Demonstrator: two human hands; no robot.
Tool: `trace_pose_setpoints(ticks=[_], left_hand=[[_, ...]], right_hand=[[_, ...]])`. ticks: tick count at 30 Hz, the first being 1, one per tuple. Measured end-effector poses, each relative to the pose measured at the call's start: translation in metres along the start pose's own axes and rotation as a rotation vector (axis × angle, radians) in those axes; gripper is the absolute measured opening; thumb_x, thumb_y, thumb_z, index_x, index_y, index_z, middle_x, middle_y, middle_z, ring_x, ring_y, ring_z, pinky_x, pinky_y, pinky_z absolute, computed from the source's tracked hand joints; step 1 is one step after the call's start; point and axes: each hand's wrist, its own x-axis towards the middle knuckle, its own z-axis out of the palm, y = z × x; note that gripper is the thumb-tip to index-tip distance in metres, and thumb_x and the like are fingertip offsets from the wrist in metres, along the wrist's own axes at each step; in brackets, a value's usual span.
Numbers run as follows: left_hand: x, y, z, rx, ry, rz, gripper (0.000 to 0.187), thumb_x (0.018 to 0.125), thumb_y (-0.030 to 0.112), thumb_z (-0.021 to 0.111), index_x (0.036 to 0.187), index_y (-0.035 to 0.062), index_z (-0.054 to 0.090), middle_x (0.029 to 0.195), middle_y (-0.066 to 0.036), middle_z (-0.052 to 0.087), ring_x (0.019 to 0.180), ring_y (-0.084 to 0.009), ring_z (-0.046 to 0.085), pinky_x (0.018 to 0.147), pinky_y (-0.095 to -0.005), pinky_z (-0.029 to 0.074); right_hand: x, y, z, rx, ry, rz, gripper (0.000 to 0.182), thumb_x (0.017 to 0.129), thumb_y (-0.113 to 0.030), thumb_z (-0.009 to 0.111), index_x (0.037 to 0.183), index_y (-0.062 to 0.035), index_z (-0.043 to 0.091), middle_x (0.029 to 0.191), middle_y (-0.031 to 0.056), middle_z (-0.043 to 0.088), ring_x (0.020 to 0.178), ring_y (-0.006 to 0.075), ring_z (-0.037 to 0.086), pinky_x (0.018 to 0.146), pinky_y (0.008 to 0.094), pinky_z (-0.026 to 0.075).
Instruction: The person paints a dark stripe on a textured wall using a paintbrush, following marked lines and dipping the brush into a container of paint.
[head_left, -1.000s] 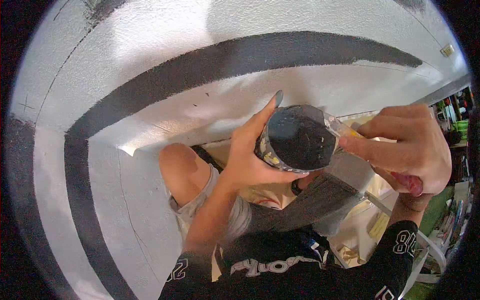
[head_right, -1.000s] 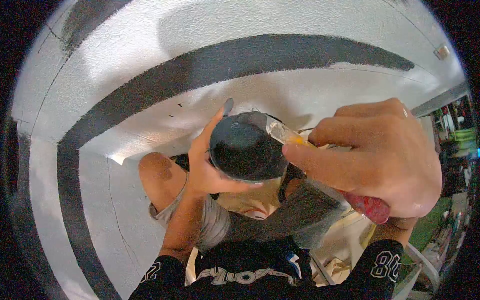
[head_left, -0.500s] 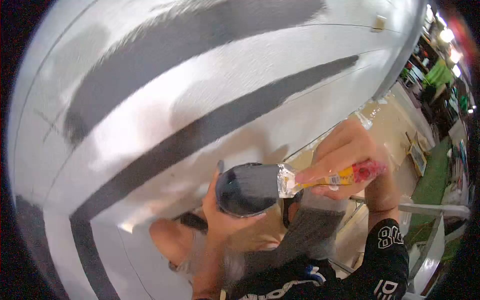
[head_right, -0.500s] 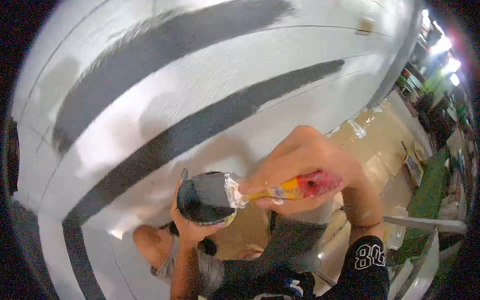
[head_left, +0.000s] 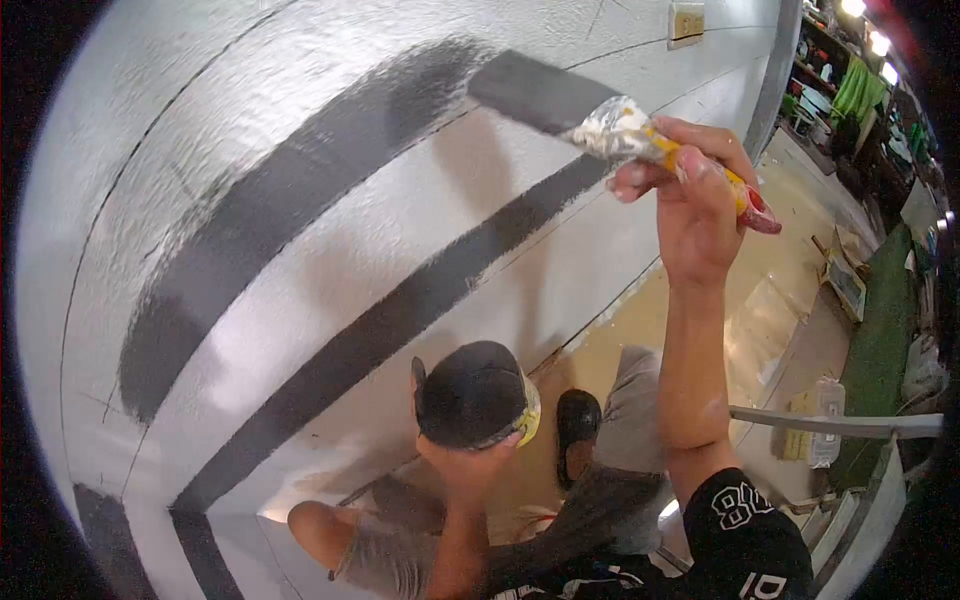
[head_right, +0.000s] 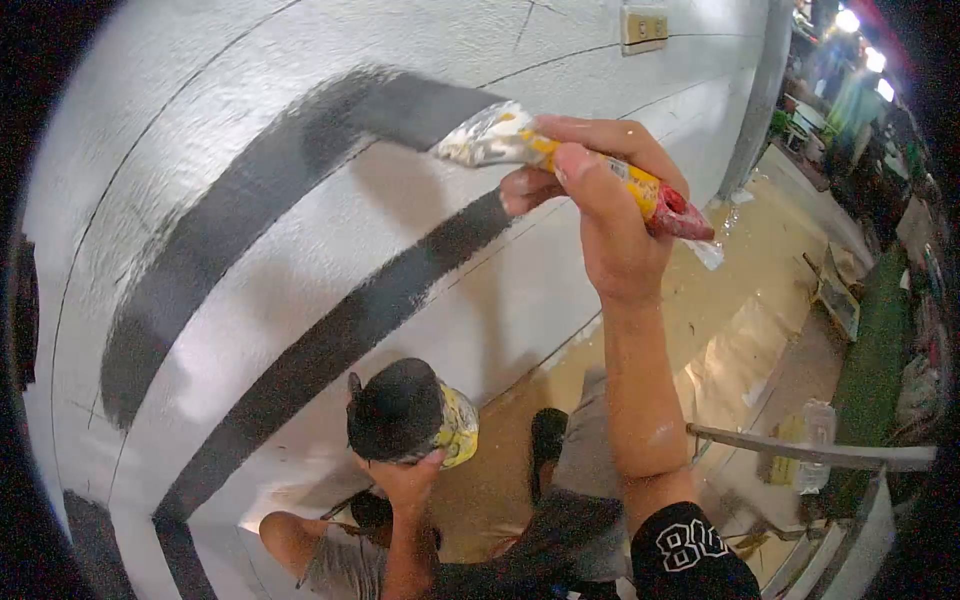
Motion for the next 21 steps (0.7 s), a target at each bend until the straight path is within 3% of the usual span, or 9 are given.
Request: trace_pose_setpoints(ticks=[5,7,10,16,17,18,19,20,21], left_hand=[[-0.009,-0.03,-0.017,0.392,-0.128,-0.042,0.12,0.052,0.045,0.089,0.142,-0.008,0.029,0.123,-0.018,0.058,0.106,-0.0284,0.063,0.095,-0.0384,0.051],[-0.016,-0.052,-0.015,0.147,0.083,0.131,0.125,0.053,0.048,0.089,0.146,-0.0022,0.022,0.14,-0.019,0.042,0.123,-0.0338,0.049,0.108,-0.0465,0.036],[-0.009,-0.034,-0.009,0.032,-0.024,-0.003,0.124,0.052,0.046,0.091,0.145,-0.0013,0.024,0.135,-0.019,0.047,0.119,-0.033,0.053,0.105,-0.0468,0.04],[0.006,-0.007,0.011,-0.358,-0.128,-0.127,0.122,0.049,0.041,0.093,0.144,0.0004,0.028,0.124,-0.019,0.057,0.111,-0.0315,0.06,0.099,-0.0475,0.049],[-0.002,-0.02,0.001,-0.358,-0.128,-0.129,0.122,0.049,0.041,0.093,0.144,0.0004,0.028,0.124,-0.019,0.057,0.111,-0.0315,0.06,0.099,-0.0475,0.049],[-0.016,-0.043,-0.017,-0.158,-0.063,-0.101,0.129,0.047,0.046,0.092,0.146,0.0014,0.022,0.131,-0.018,0.051,0.119,-0.0313,0.053,0.106,-0.0468,0.04],[-0.025,-0.056,-0.027,0.042,0.002,-0.073,0.136,0.046,0.051,0.091,0.148,0.0024,0.016,0.138,-0.016,0.046,0.127,-0.031,0.046,0.113,-0.0462,0.03],[-0.025,-0.053,-0.025,0.042,0.002,-0.076,0.136,0.046,0.051,0.091,0.148,0.0024,0.016,0.138,-0.016,0.046,0.127,-0.031,0.046,0.113,-0.0462,0.03],[-0.022,-0.045,-0.019,0.019,-0.012,-0.098,0.133,0.047,0.049,0.092,0.147,0.0017,0.019,0.136,-0.016,0.048,0.125,-0.0311,0.048,0.11,-0.0462,0.033]], right_hand=[[-0.006,0.022,-0.005,-0.136,0.217,-0.088,0.022,0.089,-0.008,0.057,0.103,0.0088,0.06,0.084,0.0217,0.066,0.064,0.0259,0.068,0.06,0.0366,0.058],[-0.007,0.027,-0.008,-0.229,0.303,-0.112,0.022,0.089,-0.008,0.056,0.103,0.0088,0.06,0.085,0.0219,0.067,0.065,0.0262,0.068,0.061,0.037,0.059],[-0.011,0.037,-0.012,-0.368,0.302,-0.142,0.029,0.092,-0.013,0.051,0.107,0.0111,0.056,0.095,0.0243,0.065,0.067,0.0291,0.068,0.059,0.0374,0.058],[-0.021,0.04,0.019,-0.452,0.181,-0.133,0.025,0.089,-0.006,0.054,0.108,0.0102,0.057,0.091,0.0254,0.066,0.064,0.0293,0.068,0.062,0.0393,0.059],[-0.025,0.041,0.023,-0.394,0.153,-0.137,0.025,0.088,-0.003,0.056,0.109,0.01,0.057,0.092,0.0262,0.066,0.066,0.0304,0.069,0.064,0.0399,0.059],[-0.027,0.041,0.024,-0.396,0.152,-0.135,0.025,0.088,-0.003,0.056,0.109,0.01,0.057,0.092,0.0262,0.066,0.066,0.0304,0.069,0.064,0.0399,0.059],[-0.029,0.04,0.024,-0.556,0.1,-0.184,0.025,0.08,-0.002,0.064,0.104,0.0064,0.064,0.086,0.0203,0.068,0.067,0.0252,0.07,0.064,0.0332,0.058],[-0.031,0.039,0.026,-0.717,0.049,-0.231,0.027,0.073,-0.001,0.072,0.1,0.0027,0.07,0.08,0.0143,0.071,0.068,0.0201,0.071,0.063,0.0266,0.057],[-0.031,0.037,0.035,-0.501,0.135,-0.161,0.029,0.067,-0.004,0.075,0.096,-0.0027,0.073,0.075,0.0105,0.071,0.066,0.0186,0.071,0.062,0.0246,0.056]])
